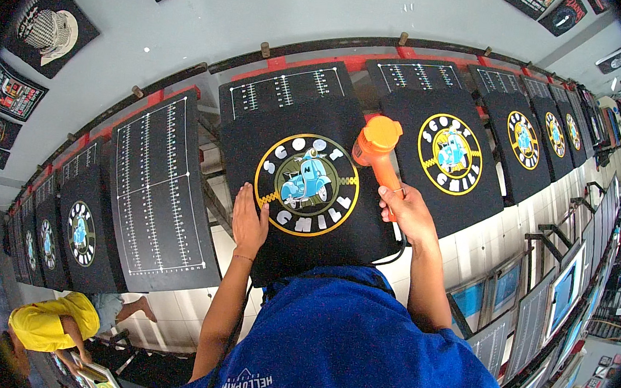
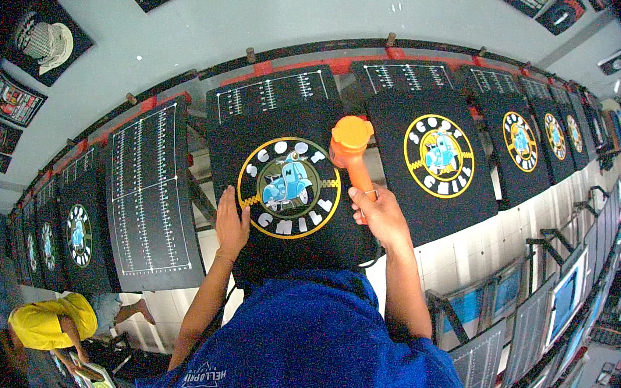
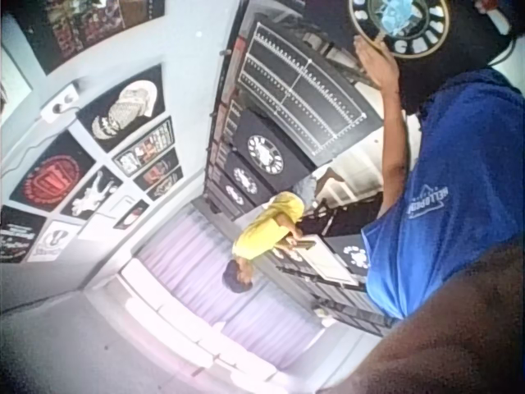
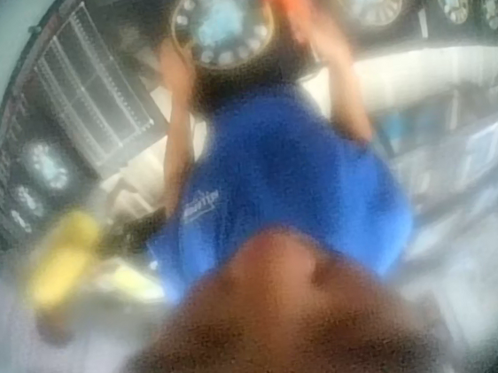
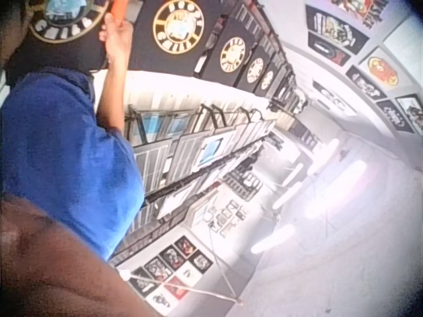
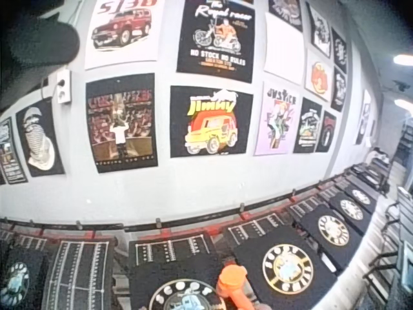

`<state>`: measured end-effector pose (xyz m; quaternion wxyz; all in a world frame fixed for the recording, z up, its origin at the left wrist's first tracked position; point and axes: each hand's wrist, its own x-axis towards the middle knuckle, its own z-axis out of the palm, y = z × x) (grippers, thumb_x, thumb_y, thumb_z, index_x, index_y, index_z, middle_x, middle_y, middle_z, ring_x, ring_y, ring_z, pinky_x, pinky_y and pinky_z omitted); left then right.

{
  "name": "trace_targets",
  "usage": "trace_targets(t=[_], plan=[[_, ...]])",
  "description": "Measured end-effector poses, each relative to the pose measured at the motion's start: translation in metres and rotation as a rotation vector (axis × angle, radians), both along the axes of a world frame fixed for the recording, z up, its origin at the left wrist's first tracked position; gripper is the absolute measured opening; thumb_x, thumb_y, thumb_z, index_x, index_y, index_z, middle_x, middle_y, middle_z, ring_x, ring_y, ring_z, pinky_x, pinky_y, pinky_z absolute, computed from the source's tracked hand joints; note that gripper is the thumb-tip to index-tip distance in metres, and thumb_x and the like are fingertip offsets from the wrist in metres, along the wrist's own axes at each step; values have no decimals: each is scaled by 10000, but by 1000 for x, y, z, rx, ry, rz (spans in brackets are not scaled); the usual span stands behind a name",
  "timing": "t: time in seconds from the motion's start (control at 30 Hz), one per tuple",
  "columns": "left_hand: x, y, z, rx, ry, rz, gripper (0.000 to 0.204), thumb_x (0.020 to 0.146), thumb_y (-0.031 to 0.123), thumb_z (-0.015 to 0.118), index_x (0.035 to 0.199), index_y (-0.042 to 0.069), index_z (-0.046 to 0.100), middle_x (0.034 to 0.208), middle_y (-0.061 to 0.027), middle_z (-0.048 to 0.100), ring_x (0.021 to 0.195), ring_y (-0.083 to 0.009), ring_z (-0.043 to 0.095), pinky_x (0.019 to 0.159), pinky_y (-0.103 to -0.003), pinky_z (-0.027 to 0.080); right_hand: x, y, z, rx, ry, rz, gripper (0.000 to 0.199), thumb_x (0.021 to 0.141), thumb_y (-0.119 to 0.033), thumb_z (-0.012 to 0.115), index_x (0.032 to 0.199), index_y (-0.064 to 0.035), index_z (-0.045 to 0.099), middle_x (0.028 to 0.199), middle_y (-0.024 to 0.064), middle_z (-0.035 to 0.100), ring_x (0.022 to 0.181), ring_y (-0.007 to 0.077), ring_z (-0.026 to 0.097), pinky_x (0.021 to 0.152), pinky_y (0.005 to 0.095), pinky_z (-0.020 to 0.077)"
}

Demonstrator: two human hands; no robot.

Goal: The person uses a heat gun to dry ink on t-shirts arranged on multiple printing boards, moving sequentially from one shirt to another.

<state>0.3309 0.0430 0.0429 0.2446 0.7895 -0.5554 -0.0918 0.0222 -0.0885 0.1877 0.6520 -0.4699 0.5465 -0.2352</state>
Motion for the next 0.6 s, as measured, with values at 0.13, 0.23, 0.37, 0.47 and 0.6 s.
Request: trace_targets(t=[0.13,0.23,0.37,0.47,0.6], plan=[[1,1,-1,10,-1,0,597,916,218,551,1398,-48,323,1440,-206,377,1355,-354,327,1144,-418,237,4,-3,8,21,-36,-24,317,907,-320,639,976,-18,571,713,-3,551,566,67,527,525,211,467],[0,0,2,19,-1,-4,595,920,227,543,1398,-51,323,1439,-212,376,1354,-357,328,1144,-420,236,4,-6,2,-12,-2,12,323,905,-320,641,994,-17,572,719,-3,553,568,68,527,529,210,472],[1,0,1,5,2,-7,589,928,241,529,1395,-52,325,1435,-222,375,1351,-360,331,1142,-424,237,6,-9,3,-3,-26,-10,322,905,-328,640,979,-21,574,720,-4,554,568,67,528,530,208,472],[1,0,2,2,-2,-8,587,930,244,525,1395,-53,324,1433,-225,376,1350,-362,332,1141,-425,239,9,-11,5,-13,-15,8,320,906,-329,638,974,-23,577,720,-6,555,569,66,529,531,208,474],[1,0,0,-7,-15,-13,591,925,236,531,1398,-49,319,1429,-221,381,1348,-361,333,1137,-424,247,9,-14,3,-24,-31,21,323,902,-334,642,963,-23,579,718,-8,556,571,66,530,532,210,475]])
